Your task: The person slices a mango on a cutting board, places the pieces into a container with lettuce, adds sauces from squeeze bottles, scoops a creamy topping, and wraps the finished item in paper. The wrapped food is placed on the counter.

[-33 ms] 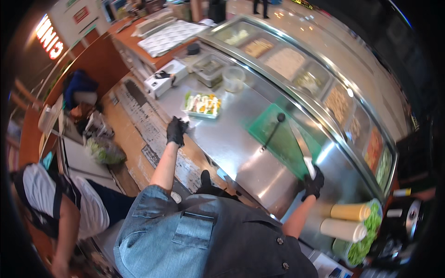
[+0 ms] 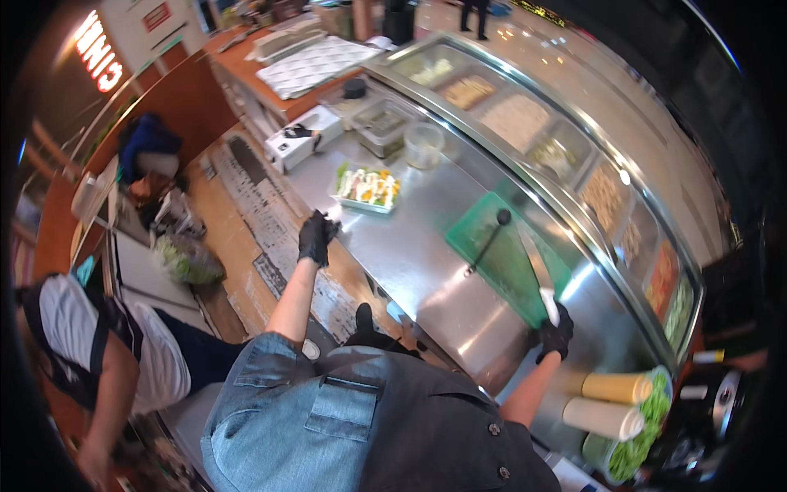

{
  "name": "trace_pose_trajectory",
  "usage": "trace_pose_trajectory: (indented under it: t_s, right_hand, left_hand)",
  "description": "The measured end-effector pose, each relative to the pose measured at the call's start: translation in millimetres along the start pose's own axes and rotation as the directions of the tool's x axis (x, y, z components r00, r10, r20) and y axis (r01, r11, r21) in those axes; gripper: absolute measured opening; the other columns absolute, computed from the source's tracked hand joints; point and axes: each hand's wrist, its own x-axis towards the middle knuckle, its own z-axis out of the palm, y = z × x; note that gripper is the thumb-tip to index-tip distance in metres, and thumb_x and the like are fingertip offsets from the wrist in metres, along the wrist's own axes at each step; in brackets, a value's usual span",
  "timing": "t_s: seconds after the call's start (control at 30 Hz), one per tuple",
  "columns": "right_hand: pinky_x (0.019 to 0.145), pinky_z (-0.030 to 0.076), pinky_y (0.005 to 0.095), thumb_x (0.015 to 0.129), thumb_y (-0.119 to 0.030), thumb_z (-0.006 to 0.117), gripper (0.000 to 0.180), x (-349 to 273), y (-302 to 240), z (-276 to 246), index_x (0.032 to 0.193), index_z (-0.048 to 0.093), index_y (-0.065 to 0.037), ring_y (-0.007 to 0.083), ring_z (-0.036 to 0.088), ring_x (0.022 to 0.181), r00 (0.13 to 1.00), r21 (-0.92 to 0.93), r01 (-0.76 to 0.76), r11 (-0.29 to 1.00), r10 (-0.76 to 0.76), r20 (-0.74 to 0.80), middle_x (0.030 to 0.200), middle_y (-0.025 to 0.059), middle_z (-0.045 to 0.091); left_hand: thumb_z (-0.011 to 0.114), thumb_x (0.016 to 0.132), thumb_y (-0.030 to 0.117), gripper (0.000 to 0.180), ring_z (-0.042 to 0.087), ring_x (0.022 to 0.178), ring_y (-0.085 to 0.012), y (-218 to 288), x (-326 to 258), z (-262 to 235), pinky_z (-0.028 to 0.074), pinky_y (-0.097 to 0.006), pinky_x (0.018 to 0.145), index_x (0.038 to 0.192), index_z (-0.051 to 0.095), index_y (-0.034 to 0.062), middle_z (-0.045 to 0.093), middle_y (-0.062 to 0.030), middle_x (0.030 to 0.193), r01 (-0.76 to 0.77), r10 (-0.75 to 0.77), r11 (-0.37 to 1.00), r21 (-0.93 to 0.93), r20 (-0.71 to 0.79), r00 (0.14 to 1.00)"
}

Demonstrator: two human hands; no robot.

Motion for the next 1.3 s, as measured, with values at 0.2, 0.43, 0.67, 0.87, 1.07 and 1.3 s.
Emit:
trace_pose_trajectory:
  t_s: [0.2,0.43,0.67,0.87,1.07,1.3]
  right_hand:
    - [0.086,0.046,0.0343,0.072,0.011,0.056,0.039,83.8,-15.0,12.3,0.109,0.062,0.0,0.0232,0.06,0.093,0.999,0.284,0.039,0.958,-0.032,-0.032,0.103,0.0128,0.064]
    - [0.089,0.046,0.0308,0.084,-0.003,0.053,0.025,-10.3,-201.2,123.3,0.107,0.063,0.002,0.0201,0.059,0.099,0.845,0.892,0.117,0.437,-0.516,0.142,0.107,0.0119,0.064]
    - [0.078,0.049,0.0305,0.082,-0.006,0.063,0.016,-204.2,-282.7,223.1,0.097,0.065,-0.001,0.0182,0.062,0.087,0.71,0.796,0.16,0.583,-0.629,0.317,0.093,0.0106,0.067]
    - [0.087,0.046,0.0348,0.088,-0.017,0.056,0.026,-236.3,-312.5,244.7,0.111,0.061,-0.005,0.0276,0.059,0.101,0.532,0.726,0.178,0.665,-0.685,0.497,0.113,0.0164,0.06]
    - [0.094,0.039,0.0342,0.094,-0.019,0.042,0.035,-307.8,-355.5,235.5,0.122,0.05,0.0,0.0327,0.051,0.112,0.176,0.555,0.405,0.727,-0.658,0.732,0.12,0.021,0.054]
    - [0.085,0.045,0.0252,0.09,-0.006,0.054,0.034,-345.3,-426.2,220.9,0.124,0.05,-0.001,0.0122,0.058,0.095,0.333,0.715,0.114,0.69,-0.704,0.627,0.111,0.01,0.059]
  left_hand:
    - [0.056,0.089,0.024,0.029,0.062,0.086,-0.0219,33.8,-116.5,-63.1,0.053,-0.033,0.076,0.113,0.057,0.0079,0.058,-0.007,0.094,0.196,-0.224,0.971,-0.139,-0.222,0.949]
    - [0.059,0.088,0.039,0.074,0.038,0.127,-0.0272,43.7,-174.4,16.9,0.043,-0.045,0.097,0.146,0.014,0.0311,0.026,-0.0077,0.142,0.24,-0.232,0.971,-0.017,0.2,0.952]
    - [0.037,0.096,0.047,0.053,0.047,0.106,-0.0158,2.0,-153.3,70.4,0.036,-0.039,0.098,0.134,0.039,0.0106,0.052,-0.004,0.112,0.25,-0.193,0.948,-0.195,0.272,0.943]
    - [0.041,0.096,0.044,0.049,0.055,0.099,-0.0221,-26.9,-94.0,10.8,0.044,-0.038,0.089,0.129,0.048,0.009,0.058,-0.007,0.107,0.366,-0.278,0.628,-0.687,0.241,0.93]
    - [0.051,0.091,0.042,0.032,0.058,0.077,-0.0236,10.7,-7.3,-98.7,0.048,-0.039,0.079,0.101,0.059,0.0128,0.061,-0.0086,0.08,0.107,-0.042,0.493,-0.863,0.099,0.994]
    - [0.044,0.096,0.029,0.038,0.045,0.12,-0.0225,181.9,-30.5,-145.7,0.036,-0.045,0.1,0.126,0.047,0.0062,0.048,-0.0111,0.131,-0.066,0.22,0.939,-0.338,0.442,0.87]
